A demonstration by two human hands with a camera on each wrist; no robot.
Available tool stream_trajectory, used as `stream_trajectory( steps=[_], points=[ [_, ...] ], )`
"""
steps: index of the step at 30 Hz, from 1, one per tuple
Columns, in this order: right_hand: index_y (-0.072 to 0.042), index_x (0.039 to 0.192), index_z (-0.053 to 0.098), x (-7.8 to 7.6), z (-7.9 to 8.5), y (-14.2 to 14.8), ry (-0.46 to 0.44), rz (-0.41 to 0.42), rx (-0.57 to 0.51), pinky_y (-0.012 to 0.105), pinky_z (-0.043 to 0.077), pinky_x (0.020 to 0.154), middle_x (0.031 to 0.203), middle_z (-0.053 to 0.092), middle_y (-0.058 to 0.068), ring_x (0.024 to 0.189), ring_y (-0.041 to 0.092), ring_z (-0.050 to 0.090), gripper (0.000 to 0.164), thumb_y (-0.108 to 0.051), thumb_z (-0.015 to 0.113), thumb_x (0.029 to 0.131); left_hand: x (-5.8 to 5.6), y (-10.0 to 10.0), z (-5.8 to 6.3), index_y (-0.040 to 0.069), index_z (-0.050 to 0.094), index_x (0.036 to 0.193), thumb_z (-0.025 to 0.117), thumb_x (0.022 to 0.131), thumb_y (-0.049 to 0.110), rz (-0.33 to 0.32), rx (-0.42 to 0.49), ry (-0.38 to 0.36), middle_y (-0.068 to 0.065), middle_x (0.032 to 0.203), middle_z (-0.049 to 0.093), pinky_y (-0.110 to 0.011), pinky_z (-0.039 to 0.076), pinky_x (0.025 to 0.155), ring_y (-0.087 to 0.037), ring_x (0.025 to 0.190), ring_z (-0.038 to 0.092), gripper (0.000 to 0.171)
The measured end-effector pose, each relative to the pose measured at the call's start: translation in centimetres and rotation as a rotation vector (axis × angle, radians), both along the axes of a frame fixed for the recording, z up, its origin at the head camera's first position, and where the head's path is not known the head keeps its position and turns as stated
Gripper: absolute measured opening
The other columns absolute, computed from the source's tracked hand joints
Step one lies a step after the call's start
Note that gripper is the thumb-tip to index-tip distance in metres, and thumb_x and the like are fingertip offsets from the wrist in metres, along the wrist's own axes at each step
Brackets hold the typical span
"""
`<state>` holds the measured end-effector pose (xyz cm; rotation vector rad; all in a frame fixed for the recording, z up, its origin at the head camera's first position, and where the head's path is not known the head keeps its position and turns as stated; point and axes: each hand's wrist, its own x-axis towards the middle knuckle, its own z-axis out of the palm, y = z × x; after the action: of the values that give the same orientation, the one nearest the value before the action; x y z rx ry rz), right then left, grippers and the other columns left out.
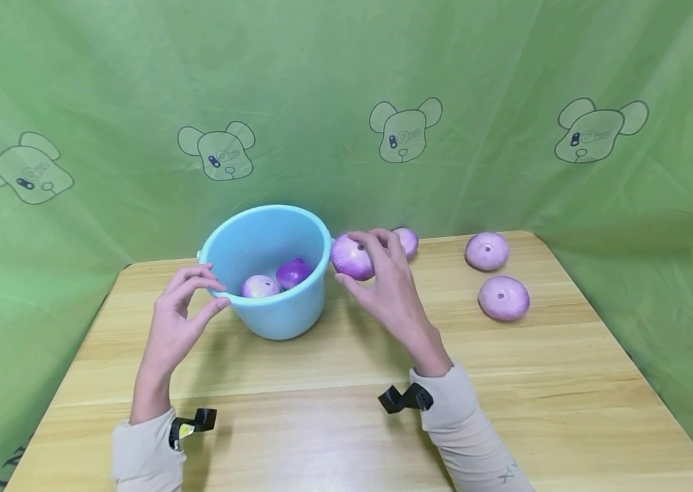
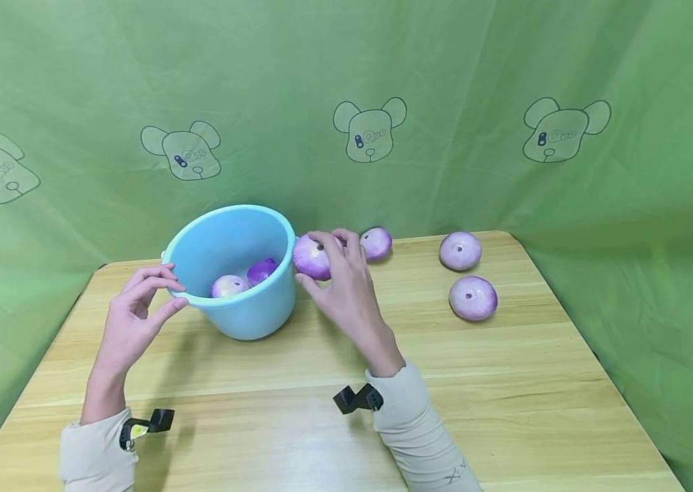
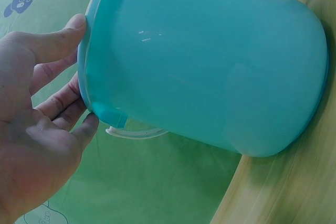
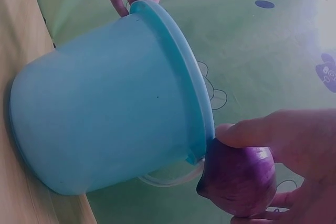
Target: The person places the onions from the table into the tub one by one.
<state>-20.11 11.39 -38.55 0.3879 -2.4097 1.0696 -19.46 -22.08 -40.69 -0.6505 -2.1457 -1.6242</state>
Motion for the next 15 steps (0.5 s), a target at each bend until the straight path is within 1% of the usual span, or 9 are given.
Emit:
stream_trajectory(
  steps=[4,8,15],
  points=[
    [-0.016,0.141,0.059,0.14,0.18,-0.12,0.009,0.01,-0.004,0.052,0.049,0.106,0.141,0.046,0.015,0.129,0.028,0.047,0.065,-0.025,0.087,0.083,-0.04,-0.02,-0.05,-0.006,0.071,0.1,0.074,0.084,-0.016,0.001,0.001,-0.004,-0.015,0.119,0.056,-0.033,0.033,0.123,-0.026,0.137,0.047,0.02],
    [-0.017,0.142,0.058,0.33,0.43,-0.28,0.014,0.018,-0.011,0.051,0.049,0.107,0.143,0.045,0.015,0.13,0.028,0.047,0.066,-0.026,0.088,0.083,-0.1,-0.09,-0.13,-0.006,0.071,0.1,0.074,0.085,-0.016,0.001,0.001,-0.008,-0.017,0.119,0.056,-0.034,0.032,0.124,-0.025,0.137,0.046,0.018],
    [-0.018,0.142,0.058,0.57,0.66,-0.64,0.024,0.036,-0.027,0.05,0.048,0.109,0.145,0.043,0.014,0.131,0.027,0.046,0.068,-0.025,0.088,0.083,-0.12,-0.09,-0.15,-0.005,0.071,0.1,0.074,0.085,-0.015,0.005,-0.006,-0.004,-0.015,0.118,0.056,-0.033,0.032,0.124,-0.025,0.137,0.047,0.018]
  ],
)
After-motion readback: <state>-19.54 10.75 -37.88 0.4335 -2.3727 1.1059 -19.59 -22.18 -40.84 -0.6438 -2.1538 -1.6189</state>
